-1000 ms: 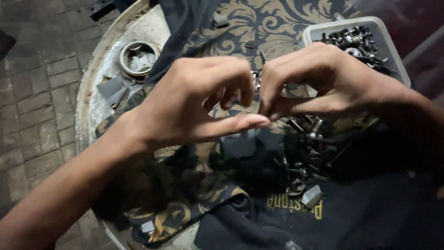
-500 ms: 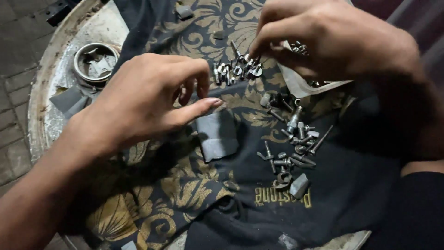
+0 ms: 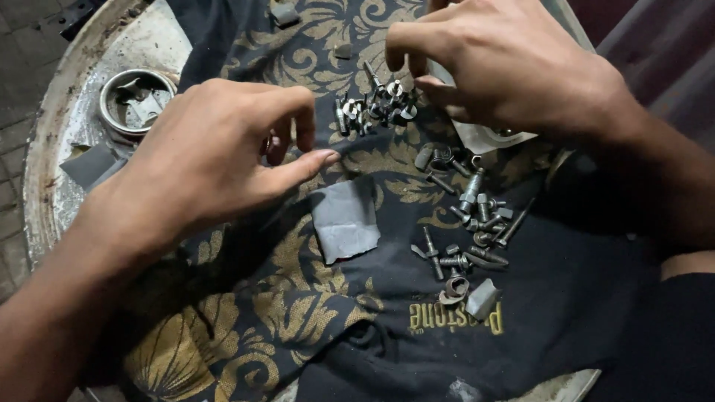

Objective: The person cleans small metal screws and bolts using a piece of sandpaper. They hold the sandpaper on a patterned cloth and rub each screw against it to remove rust or debris, then place the cleaned items into a pile on the cloth.

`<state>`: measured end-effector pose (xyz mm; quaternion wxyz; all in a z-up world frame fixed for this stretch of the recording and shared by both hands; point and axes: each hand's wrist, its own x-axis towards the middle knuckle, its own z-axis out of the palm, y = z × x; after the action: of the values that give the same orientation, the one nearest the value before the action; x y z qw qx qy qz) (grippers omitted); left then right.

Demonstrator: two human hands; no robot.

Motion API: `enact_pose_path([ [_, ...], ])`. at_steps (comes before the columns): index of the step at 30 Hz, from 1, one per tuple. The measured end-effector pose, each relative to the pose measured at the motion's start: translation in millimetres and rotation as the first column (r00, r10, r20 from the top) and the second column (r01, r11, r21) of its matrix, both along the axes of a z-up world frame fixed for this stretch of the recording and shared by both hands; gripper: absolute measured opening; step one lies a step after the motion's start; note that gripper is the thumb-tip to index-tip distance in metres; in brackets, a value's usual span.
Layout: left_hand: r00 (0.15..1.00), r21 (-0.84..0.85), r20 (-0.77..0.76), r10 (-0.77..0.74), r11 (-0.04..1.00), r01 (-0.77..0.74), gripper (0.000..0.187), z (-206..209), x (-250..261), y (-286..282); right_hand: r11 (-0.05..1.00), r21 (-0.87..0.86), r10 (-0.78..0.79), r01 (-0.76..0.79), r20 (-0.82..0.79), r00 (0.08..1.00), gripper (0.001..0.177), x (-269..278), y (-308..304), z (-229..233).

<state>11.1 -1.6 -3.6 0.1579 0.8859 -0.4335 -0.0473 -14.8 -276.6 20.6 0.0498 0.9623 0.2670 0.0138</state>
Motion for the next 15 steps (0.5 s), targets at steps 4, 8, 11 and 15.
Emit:
enact_pose_path([
  [4,1.000,0.002,0.001,-0.007,1.000,0.007,0.025,-4.6,3.2,-0.1,0.999,0.017,-0.046,0.047,-0.065,0.997,0.021,-1.5,3.2,1.6],
  [8,0.995,-0.069,-0.014,-0.098,0.993,0.097,0.031,-12.5,9.9,-0.2,0.998,0.014,-0.068,0.069,-0.086,0.994,0.023,-4.5,3.8,4.4],
  [11,0.986,-0.092,-0.050,-0.156,0.984,0.151,0.034,-16.3,13.2,-0.9,0.992,0.008,-0.122,0.124,-0.134,0.983,0.029,-8.1,3.6,10.4],
  [15,0.986,0.023,-0.144,-0.088,0.995,0.092,0.038,-20.3,14.5,-5.5,0.999,0.030,-0.028,0.029,-0.007,1.000,0.033,-12.6,-11.2,4.0],
])
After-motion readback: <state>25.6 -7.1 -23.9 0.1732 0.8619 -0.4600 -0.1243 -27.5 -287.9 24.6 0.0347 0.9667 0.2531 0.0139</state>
